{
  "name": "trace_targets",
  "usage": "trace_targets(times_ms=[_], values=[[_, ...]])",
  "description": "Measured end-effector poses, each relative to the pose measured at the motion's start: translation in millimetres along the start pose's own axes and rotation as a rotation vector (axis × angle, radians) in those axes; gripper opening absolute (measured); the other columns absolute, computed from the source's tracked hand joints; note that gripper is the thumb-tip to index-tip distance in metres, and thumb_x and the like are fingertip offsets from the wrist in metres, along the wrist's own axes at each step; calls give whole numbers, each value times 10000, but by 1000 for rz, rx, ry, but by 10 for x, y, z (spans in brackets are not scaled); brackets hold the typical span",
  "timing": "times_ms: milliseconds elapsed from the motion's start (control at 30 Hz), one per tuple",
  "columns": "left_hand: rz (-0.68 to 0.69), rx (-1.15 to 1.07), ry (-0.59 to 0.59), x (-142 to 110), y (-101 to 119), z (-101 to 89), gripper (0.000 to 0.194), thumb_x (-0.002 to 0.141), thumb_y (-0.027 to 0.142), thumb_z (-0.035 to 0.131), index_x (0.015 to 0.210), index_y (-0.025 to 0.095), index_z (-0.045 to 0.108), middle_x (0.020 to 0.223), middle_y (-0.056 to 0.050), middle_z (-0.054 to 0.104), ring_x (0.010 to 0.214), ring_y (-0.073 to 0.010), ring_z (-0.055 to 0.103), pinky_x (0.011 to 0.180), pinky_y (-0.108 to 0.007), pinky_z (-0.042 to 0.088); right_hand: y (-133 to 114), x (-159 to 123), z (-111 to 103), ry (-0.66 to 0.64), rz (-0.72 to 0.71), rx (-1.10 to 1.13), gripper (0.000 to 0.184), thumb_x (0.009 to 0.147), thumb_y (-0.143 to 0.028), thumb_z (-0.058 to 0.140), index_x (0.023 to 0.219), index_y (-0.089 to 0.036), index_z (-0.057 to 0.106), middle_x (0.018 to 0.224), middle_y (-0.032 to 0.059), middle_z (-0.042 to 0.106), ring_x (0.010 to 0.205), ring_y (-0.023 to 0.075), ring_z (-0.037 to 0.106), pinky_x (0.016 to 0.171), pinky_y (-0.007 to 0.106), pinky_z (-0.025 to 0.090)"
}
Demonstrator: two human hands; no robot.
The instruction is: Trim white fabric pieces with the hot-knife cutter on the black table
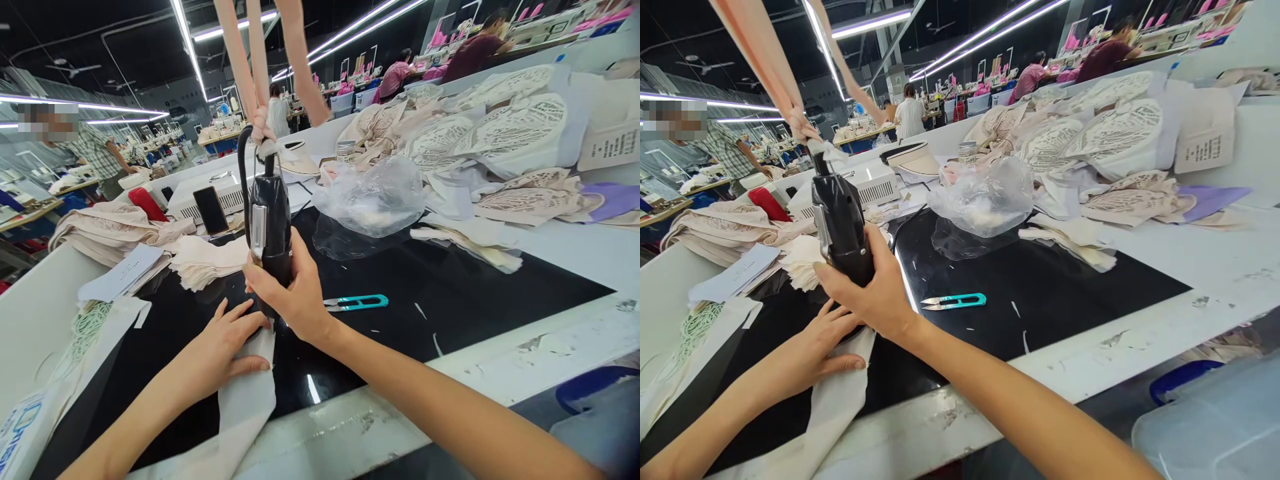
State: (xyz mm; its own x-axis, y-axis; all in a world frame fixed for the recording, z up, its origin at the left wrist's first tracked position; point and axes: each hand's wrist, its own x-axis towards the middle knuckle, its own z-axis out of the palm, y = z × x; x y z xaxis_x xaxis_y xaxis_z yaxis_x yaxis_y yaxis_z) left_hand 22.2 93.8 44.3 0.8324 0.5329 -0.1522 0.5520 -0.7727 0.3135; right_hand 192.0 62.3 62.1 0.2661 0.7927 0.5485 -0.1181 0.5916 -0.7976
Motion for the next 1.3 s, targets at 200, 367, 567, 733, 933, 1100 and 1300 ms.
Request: trace_targets(times_ms=[200, 367, 567, 733, 933, 1100, 1300], values=[[-6, -1, -30, 4, 23, -20, 354, 932, 403, 641, 1258, 282, 577, 1353, -58, 599, 1466, -321, 302, 1197, -649, 148, 19, -19, 7, 11, -4, -61, 252, 810, -345, 701, 879, -247, 480, 753, -38, 535, 630, 130, 538, 586, 263, 494], [28, 5, -7, 1, 17, -22, 386, 919, 386, 665, 1282, 286, 580, 1337, -61, 617, 1462, -330, 308, 1190, -665, 134, -18, -19, 21, 21, 10, -58, 251, 805, -336, 704, 874, -247, 480, 752, -38, 535, 635, 130, 531, 586, 263, 486], [22, 11, -18, -6, 36, -42, 618, 899, 312, 700, 1455, 328, 432, 1501, -72, 486, 1480, -346, 266, 1167, -690, 181, -84, -93, 36, 4, 29, -21, 259, 785, -338, 714, 882, -244, 493, 762, -33, 537, 644, 132, 525, 588, 268, 486], [44, 17, -17, 1, 36, -42, 657, 892, 296, 710, 1475, 319, 408, 1513, -78, 472, 1486, -346, 247, 1163, -710, 138, -58, -121, 64, 22, 43, -32, 242, 772, -308, 703, 857, -240, 488, 735, -38, 541, 620, 131, 520, 583, 275, 495], [40, 7, -22, -4, 36, -49, 594, 887, 290, 716, 1425, 274, 465, 1473, -87, 517, 1483, -340, 259, 1161, -710, 148, -96, -139, 75, 39, 55, 4, 245, 758, -317, 703, 851, -241, 490, 746, -30, 548, 633, 137, 519, 583, 283, 502], [74, -5, 32, 5, 8, -15, 473, 875, 263, 727, 1318, 253, 562, 1478, -95, 507, 1424, -335, 384, 1163, -697, 152, -102, -197, 74, 1, 70, 28, 269, 749, -315, 721, 884, -242, 500, 765, -24, 575, 635, 142, 532, 595, 299, 515], [132, 22, 97, 6, -57, 51, 612, 861, 272, 745, 1405, 279, 464, 1496, -104, 483, 1417, -334, 395, 1145, -712, 203, -97, -204, 92, 20, 63, -20, 233, 739, -298, 695, 847, -232, 500, 737, -19, 568, 623, 151, 534, 593, 317, 516]])
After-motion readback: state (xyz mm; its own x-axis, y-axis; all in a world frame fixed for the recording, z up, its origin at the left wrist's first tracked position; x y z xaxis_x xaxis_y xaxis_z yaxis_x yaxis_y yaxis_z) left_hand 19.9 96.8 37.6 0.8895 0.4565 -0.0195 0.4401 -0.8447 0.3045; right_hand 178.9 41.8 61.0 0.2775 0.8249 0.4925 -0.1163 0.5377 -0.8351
